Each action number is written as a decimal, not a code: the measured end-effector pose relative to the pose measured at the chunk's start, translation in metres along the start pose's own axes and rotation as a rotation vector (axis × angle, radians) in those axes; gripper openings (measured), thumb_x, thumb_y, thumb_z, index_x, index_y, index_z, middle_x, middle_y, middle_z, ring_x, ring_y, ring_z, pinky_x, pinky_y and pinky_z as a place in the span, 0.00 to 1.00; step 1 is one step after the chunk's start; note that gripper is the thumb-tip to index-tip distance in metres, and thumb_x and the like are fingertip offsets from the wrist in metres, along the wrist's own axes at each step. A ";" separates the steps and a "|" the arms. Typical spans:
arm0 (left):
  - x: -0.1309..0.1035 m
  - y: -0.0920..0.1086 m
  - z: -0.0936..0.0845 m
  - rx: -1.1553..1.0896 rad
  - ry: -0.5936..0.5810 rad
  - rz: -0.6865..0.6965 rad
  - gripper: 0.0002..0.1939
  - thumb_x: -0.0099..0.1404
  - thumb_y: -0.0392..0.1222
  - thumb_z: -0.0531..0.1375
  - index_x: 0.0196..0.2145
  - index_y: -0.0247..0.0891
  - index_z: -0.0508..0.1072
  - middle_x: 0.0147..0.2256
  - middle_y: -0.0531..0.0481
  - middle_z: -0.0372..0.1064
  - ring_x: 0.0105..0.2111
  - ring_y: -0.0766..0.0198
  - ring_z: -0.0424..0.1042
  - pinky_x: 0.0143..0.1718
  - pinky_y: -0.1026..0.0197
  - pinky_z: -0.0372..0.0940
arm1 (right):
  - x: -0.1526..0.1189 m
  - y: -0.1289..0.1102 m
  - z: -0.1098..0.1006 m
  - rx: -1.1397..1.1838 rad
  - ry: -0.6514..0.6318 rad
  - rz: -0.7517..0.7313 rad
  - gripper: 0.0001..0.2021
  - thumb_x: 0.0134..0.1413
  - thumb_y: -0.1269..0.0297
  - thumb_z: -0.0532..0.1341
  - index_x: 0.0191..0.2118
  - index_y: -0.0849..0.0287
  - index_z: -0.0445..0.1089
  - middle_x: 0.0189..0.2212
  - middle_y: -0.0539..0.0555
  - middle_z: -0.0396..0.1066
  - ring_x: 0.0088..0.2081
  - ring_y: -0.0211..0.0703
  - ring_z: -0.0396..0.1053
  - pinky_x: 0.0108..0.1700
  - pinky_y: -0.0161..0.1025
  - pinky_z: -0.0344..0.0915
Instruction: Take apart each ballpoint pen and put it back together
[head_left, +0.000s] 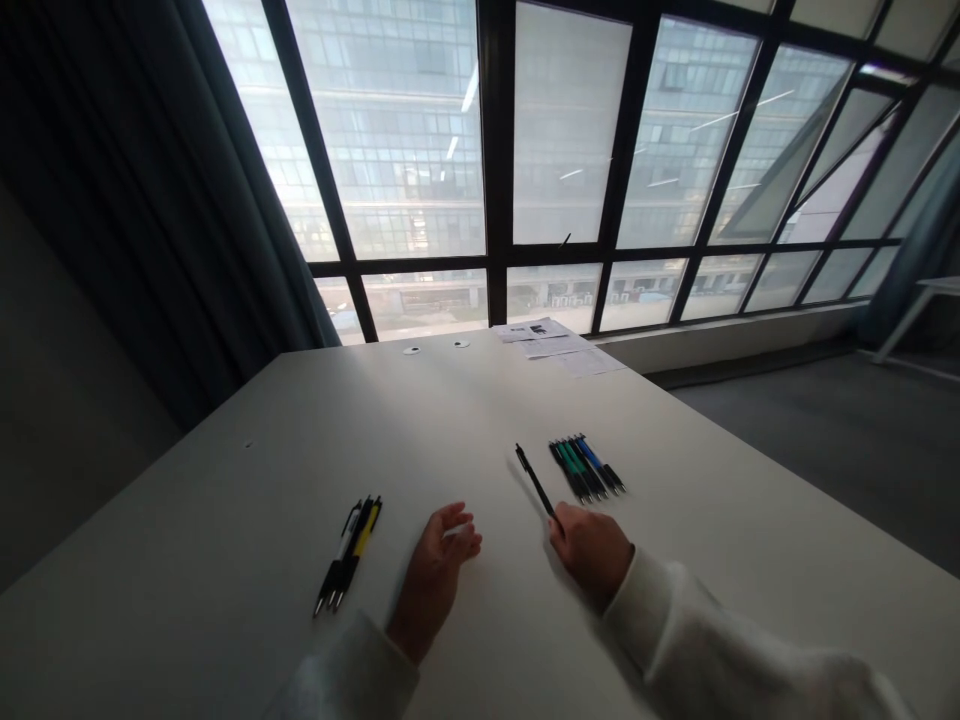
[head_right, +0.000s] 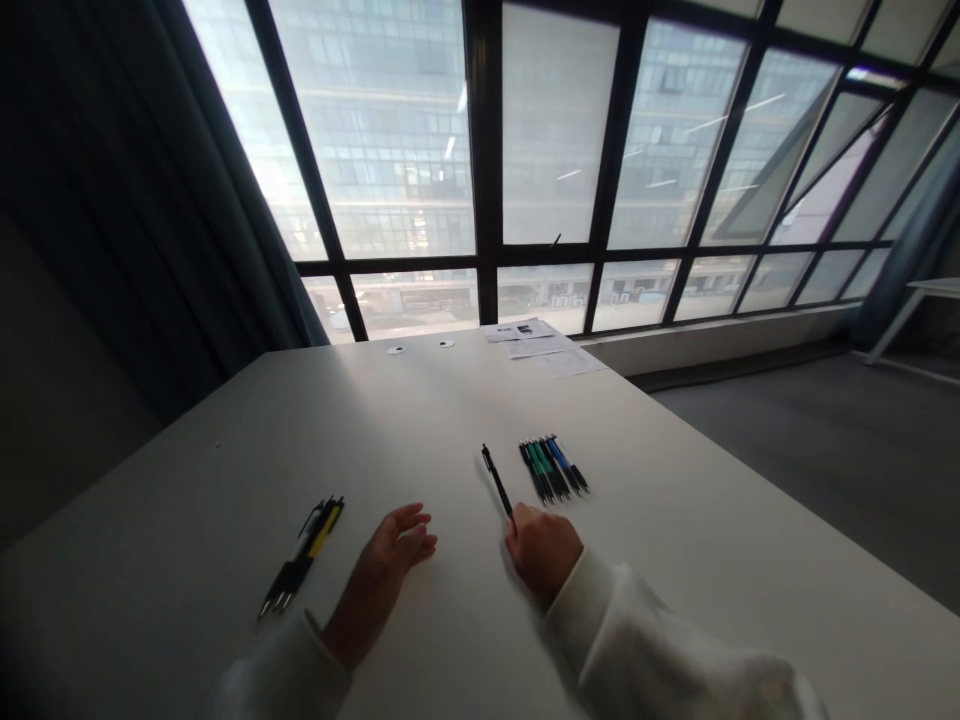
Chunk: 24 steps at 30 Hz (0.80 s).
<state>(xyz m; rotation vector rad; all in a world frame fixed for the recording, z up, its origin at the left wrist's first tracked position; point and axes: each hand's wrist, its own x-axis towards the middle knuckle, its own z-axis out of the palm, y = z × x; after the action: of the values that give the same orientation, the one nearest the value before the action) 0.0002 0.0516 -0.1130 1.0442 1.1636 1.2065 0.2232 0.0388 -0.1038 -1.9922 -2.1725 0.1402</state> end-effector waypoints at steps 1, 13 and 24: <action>0.001 -0.001 0.000 0.012 -0.006 -0.003 0.29 0.54 0.56 0.67 0.46 0.34 0.68 0.42 0.43 0.70 0.34 0.60 0.75 0.41 0.53 0.72 | 0.001 0.006 0.000 -0.012 -0.004 0.021 0.12 0.67 0.67 0.51 0.35 0.62 0.69 0.33 0.59 0.77 0.32 0.43 0.75 0.32 0.36 0.56; 0.001 0.002 0.004 0.071 -0.049 -0.037 0.25 0.52 0.56 0.68 0.39 0.35 0.69 0.29 0.51 0.72 0.29 0.62 0.73 0.34 0.58 0.68 | 0.012 0.016 0.000 -0.047 -0.045 0.124 0.13 0.68 0.65 0.50 0.38 0.63 0.71 0.35 0.61 0.78 0.36 0.47 0.77 0.34 0.37 0.61; 0.000 0.006 0.005 0.084 -0.071 -0.043 0.22 0.51 0.56 0.67 0.35 0.37 0.70 0.27 0.52 0.71 0.26 0.63 0.71 0.30 0.59 0.67 | 0.015 0.019 -0.003 -0.056 -0.050 0.185 0.15 0.68 0.64 0.49 0.40 0.63 0.71 0.34 0.63 0.78 0.36 0.50 0.78 0.35 0.38 0.64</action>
<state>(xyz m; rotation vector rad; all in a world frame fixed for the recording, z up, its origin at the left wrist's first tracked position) 0.0043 0.0522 -0.1063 1.1104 1.1835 1.0865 0.2416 0.0551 -0.1035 -2.2426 -2.0389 0.1587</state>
